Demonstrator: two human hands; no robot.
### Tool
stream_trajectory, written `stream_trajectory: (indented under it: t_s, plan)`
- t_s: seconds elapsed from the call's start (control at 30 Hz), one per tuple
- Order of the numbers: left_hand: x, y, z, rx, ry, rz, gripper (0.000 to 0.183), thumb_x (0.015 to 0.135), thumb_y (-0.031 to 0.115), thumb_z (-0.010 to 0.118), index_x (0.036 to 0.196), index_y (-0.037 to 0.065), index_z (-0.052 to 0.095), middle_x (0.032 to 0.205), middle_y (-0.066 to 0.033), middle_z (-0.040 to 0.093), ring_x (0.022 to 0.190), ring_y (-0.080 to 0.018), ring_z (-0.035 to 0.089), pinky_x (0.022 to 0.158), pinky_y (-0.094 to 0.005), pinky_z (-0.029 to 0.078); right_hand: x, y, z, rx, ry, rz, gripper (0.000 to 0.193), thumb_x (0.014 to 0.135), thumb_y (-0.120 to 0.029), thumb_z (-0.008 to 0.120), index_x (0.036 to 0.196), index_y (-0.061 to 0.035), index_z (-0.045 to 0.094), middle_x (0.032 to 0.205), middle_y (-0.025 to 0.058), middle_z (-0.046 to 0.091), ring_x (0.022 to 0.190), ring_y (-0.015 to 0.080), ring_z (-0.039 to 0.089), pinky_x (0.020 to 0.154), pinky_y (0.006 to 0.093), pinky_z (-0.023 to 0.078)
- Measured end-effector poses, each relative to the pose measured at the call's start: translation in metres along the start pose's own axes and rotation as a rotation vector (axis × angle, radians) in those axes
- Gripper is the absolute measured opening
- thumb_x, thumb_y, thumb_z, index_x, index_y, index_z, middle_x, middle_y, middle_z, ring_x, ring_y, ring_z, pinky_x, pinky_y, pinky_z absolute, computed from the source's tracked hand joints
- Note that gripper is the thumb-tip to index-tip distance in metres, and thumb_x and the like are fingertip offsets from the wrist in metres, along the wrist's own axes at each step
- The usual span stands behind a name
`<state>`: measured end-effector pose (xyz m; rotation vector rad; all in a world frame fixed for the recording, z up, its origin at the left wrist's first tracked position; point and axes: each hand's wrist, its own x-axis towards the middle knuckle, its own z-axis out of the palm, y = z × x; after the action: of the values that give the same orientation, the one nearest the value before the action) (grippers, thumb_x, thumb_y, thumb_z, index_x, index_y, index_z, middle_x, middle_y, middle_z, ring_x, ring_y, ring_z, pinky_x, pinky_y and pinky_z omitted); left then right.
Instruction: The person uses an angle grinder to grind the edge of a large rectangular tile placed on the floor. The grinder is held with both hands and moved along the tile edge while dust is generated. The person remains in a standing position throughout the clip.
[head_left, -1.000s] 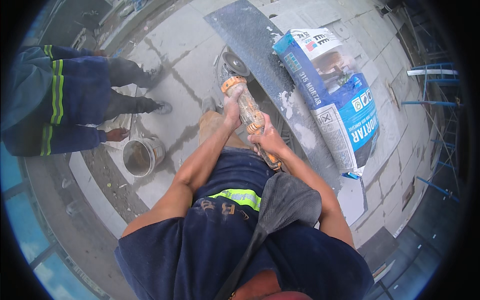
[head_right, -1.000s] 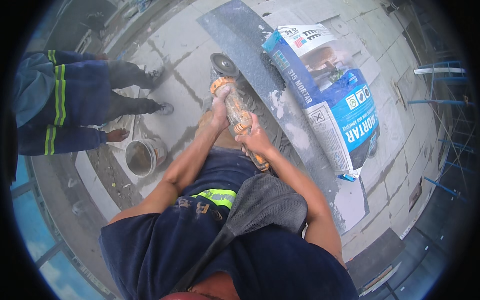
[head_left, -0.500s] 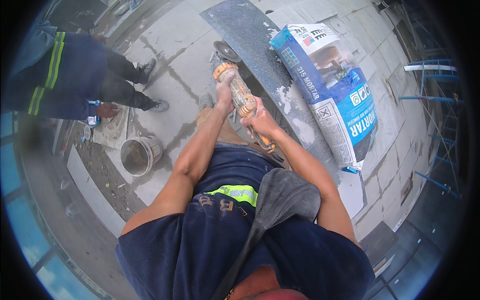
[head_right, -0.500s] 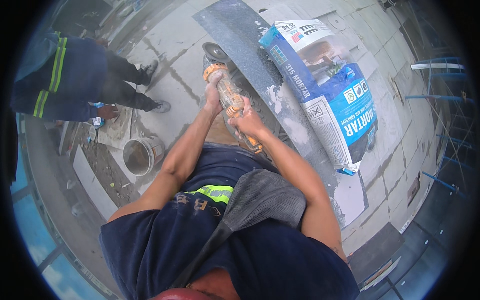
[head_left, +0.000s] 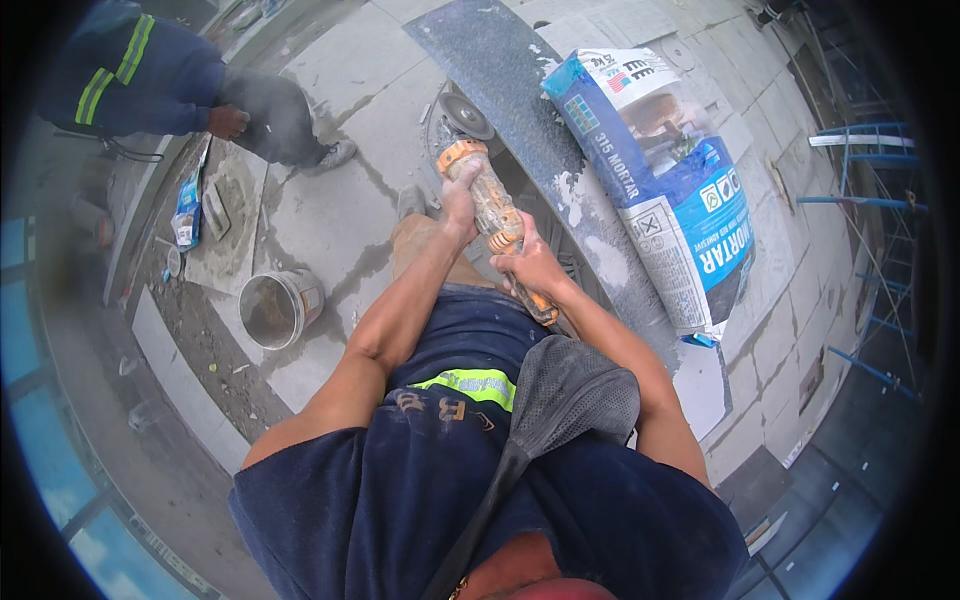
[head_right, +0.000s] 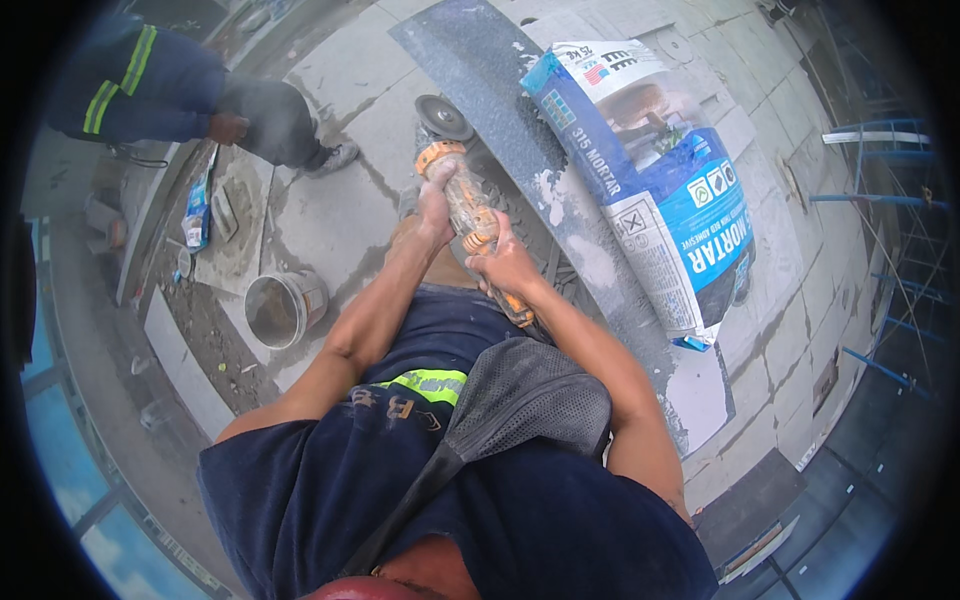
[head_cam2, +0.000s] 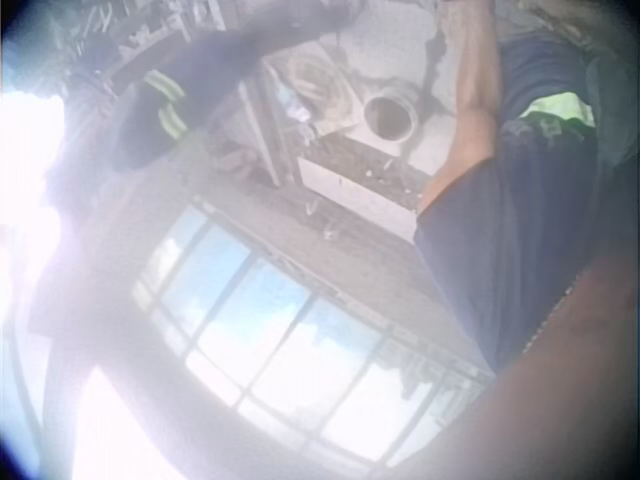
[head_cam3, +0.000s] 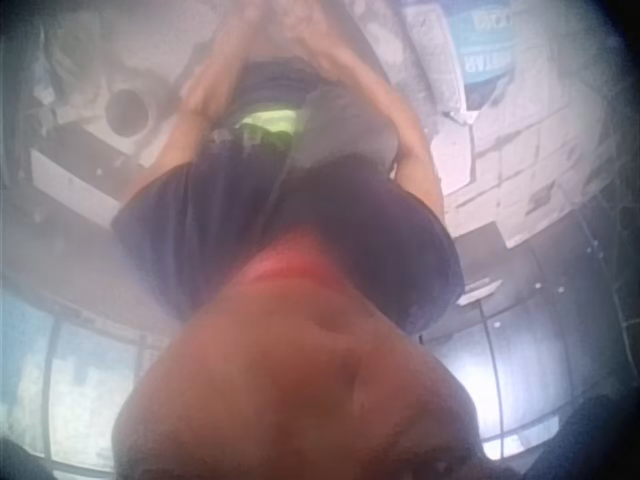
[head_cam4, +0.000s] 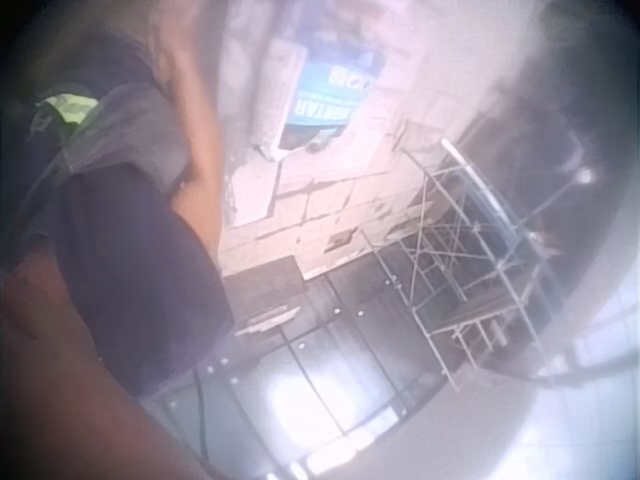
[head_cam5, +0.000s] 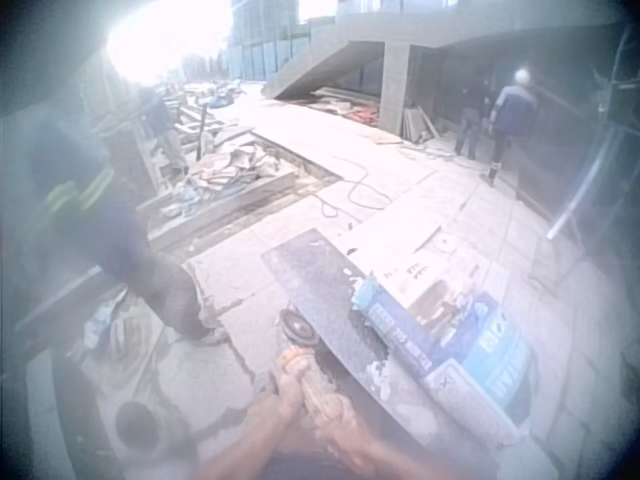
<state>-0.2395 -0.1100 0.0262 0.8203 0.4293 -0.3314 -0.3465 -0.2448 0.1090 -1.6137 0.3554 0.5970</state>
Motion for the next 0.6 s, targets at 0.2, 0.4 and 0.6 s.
stream_trajectory:
  t_s: [0.2, 0.4, 0.6]
  plan:
    - [-0.018, -0.006, 0.010, 0.045, 0.074, 0.057, 0.039, 0.096, 0.026, 0.067, 0.125, 0.004, 0.054, 0.098, -0.0123, 0.066, 0.081, -0.0274, 0.071, 0.070, -0.0460, 0.064, -0.017, -0.008, -0.003, 0.027, -0.022, 0.041, 0.091, 0.084, -0.002, 0.071, 0.160, -0.0089, 0.019, 0.099, 0.0148, 0.068, 0.055, 0.0166, 0.063, 0.048, 0.0317, 0.051]
    - [-0.023, -0.015, 0.010, 0.046, 0.084, 0.092, 0.042, 0.096, 0.027, 0.067, 0.127, 0.004, 0.051, 0.098, -0.0123, 0.065, 0.081, -0.0270, 0.071, 0.070, -0.0452, 0.064, -0.023, -0.001, -0.004, 0.043, -0.029, 0.023, 0.092, 0.085, -0.001, 0.073, 0.159, -0.0094, 0.019, 0.110, 0.0165, 0.065, 0.055, 0.0156, 0.062, 0.050, 0.0306, 0.053]
    - [-0.022, -0.021, 0.003, 0.016, 0.027, 0.040, 0.042, 0.096, 0.027, 0.067, 0.126, 0.003, 0.050, 0.096, -0.0138, 0.064, 0.077, -0.0287, 0.071, 0.065, -0.0467, 0.065, -0.028, 0.003, -0.007, 0.011, -0.030, 0.058, 0.092, 0.086, -0.001, 0.073, 0.159, -0.0090, 0.019, 0.111, 0.0173, 0.065, 0.055, 0.0152, 0.062, 0.048, 0.0307, 0.053]
